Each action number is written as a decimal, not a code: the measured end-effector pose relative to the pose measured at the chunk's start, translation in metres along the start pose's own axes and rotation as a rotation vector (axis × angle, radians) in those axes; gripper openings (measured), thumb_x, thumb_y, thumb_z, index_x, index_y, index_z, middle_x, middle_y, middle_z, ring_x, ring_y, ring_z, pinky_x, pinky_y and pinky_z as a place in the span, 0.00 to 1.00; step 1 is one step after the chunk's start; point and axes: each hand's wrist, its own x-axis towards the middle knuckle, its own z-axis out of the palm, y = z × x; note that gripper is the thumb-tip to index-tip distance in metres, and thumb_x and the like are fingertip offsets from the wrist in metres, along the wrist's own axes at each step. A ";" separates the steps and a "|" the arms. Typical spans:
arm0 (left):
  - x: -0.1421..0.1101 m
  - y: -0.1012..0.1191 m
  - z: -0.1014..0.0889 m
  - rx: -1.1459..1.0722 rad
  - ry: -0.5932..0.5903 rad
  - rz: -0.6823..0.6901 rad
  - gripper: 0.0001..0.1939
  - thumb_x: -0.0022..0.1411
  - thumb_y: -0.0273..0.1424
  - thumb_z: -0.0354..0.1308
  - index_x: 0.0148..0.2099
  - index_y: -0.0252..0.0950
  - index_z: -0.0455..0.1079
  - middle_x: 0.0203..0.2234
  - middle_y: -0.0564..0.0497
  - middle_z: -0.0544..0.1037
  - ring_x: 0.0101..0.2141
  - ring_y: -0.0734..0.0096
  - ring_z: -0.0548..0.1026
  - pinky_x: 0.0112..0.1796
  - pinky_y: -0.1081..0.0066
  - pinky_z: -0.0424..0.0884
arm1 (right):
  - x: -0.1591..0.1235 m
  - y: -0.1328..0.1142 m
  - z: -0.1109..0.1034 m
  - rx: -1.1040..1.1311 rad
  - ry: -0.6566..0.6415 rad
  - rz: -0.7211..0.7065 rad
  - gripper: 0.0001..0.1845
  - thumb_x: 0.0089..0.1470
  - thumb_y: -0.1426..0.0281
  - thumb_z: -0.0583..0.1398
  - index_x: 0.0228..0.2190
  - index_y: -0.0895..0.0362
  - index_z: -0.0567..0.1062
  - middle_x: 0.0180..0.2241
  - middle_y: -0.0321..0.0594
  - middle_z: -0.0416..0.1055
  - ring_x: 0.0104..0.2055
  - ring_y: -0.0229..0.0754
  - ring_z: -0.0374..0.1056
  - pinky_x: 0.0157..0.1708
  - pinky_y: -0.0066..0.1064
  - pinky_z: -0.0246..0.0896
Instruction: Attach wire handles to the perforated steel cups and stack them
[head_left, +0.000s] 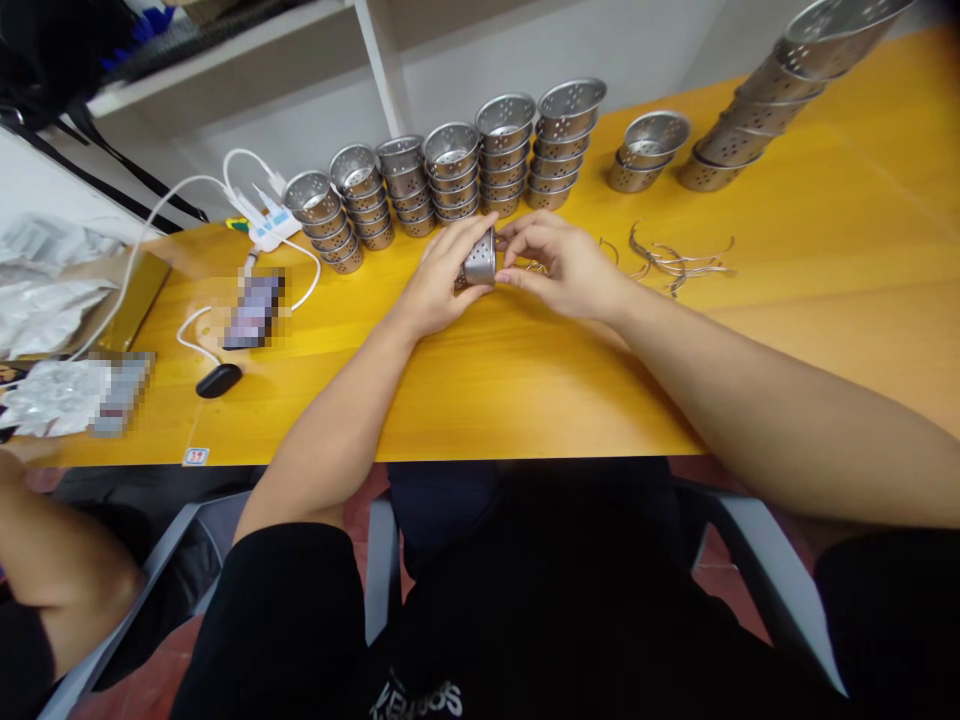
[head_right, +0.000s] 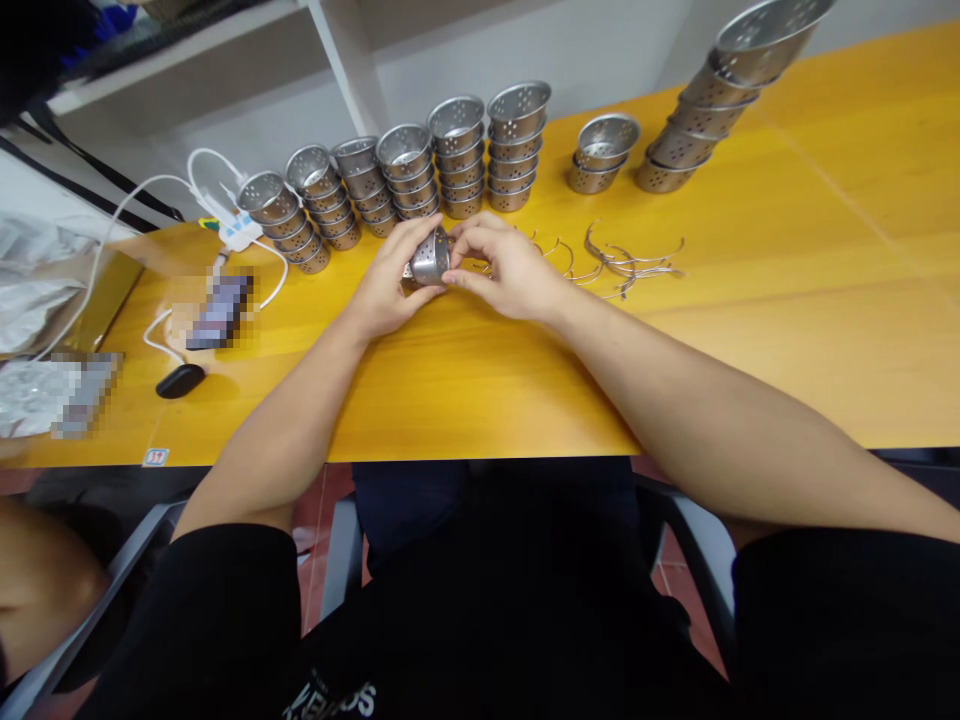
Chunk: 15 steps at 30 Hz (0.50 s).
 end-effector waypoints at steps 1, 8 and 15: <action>0.000 0.001 0.000 -0.012 0.007 -0.004 0.59 0.70 0.84 0.67 0.89 0.59 0.71 0.87 0.42 0.77 0.89 0.24 0.71 0.91 0.24 0.65 | 0.001 0.001 0.000 0.016 0.008 -0.005 0.29 0.74 0.30 0.74 0.50 0.41 0.91 0.67 0.54 0.85 0.76 0.77 0.77 0.82 0.77 0.75; -0.001 -0.004 0.001 0.000 -0.011 0.012 0.60 0.72 0.84 0.63 0.90 0.54 0.67 0.87 0.38 0.75 0.89 0.25 0.70 0.91 0.26 0.64 | 0.003 0.007 0.001 0.074 0.010 -0.021 0.40 0.69 0.19 0.72 0.47 0.41 0.91 0.65 0.53 0.86 0.72 0.74 0.81 0.80 0.76 0.78; -0.004 -0.016 0.002 -0.004 0.171 -0.062 0.64 0.69 0.89 0.59 0.88 0.52 0.63 0.82 0.35 0.76 0.87 0.26 0.71 0.91 0.28 0.62 | -0.002 0.011 -0.017 -0.121 0.106 0.058 0.30 0.76 0.32 0.74 0.60 0.40 0.91 0.69 0.58 0.83 0.82 0.81 0.72 0.81 0.80 0.75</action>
